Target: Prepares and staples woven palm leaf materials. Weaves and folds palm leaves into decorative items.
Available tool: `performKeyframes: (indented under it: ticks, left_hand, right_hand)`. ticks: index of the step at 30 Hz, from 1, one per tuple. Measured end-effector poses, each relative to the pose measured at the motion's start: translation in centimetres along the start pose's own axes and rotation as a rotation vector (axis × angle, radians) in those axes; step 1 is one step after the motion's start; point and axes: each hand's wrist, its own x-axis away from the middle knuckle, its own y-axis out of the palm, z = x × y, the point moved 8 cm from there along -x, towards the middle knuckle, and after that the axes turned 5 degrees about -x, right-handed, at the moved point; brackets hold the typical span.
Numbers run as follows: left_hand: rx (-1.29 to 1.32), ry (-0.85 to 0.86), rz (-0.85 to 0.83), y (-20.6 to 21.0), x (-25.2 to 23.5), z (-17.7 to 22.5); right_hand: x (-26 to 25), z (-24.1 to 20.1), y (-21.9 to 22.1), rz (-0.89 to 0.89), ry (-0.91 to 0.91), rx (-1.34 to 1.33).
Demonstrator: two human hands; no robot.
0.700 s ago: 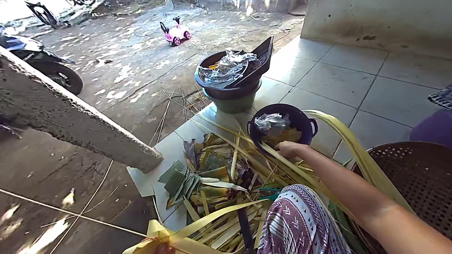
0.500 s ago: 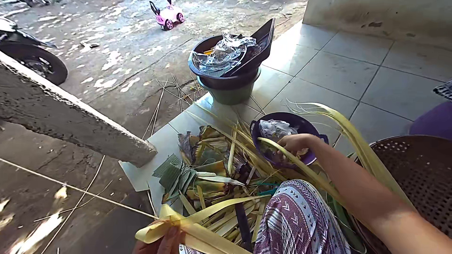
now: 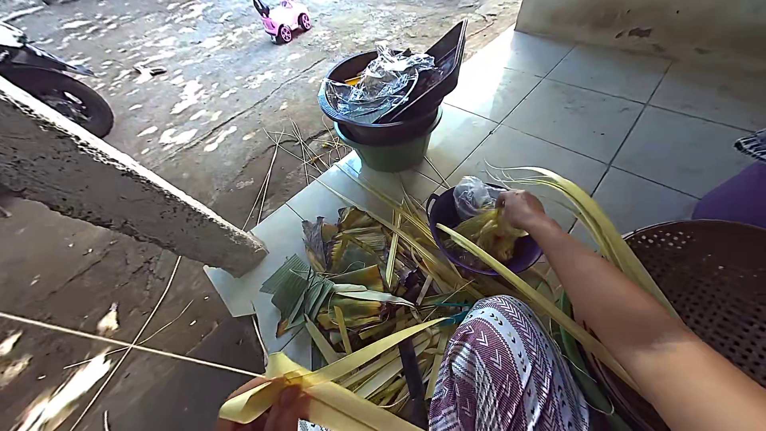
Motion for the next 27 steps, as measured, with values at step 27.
performKeyframes:
  ticks: [27]
  left_hand:
    - [-0.356, 0.209, 0.265, -1.8, 3.1, 7.4]
  right_hand:
    - [31.9, -25.4, -1.1, -0.042, -1.047, -0.402]
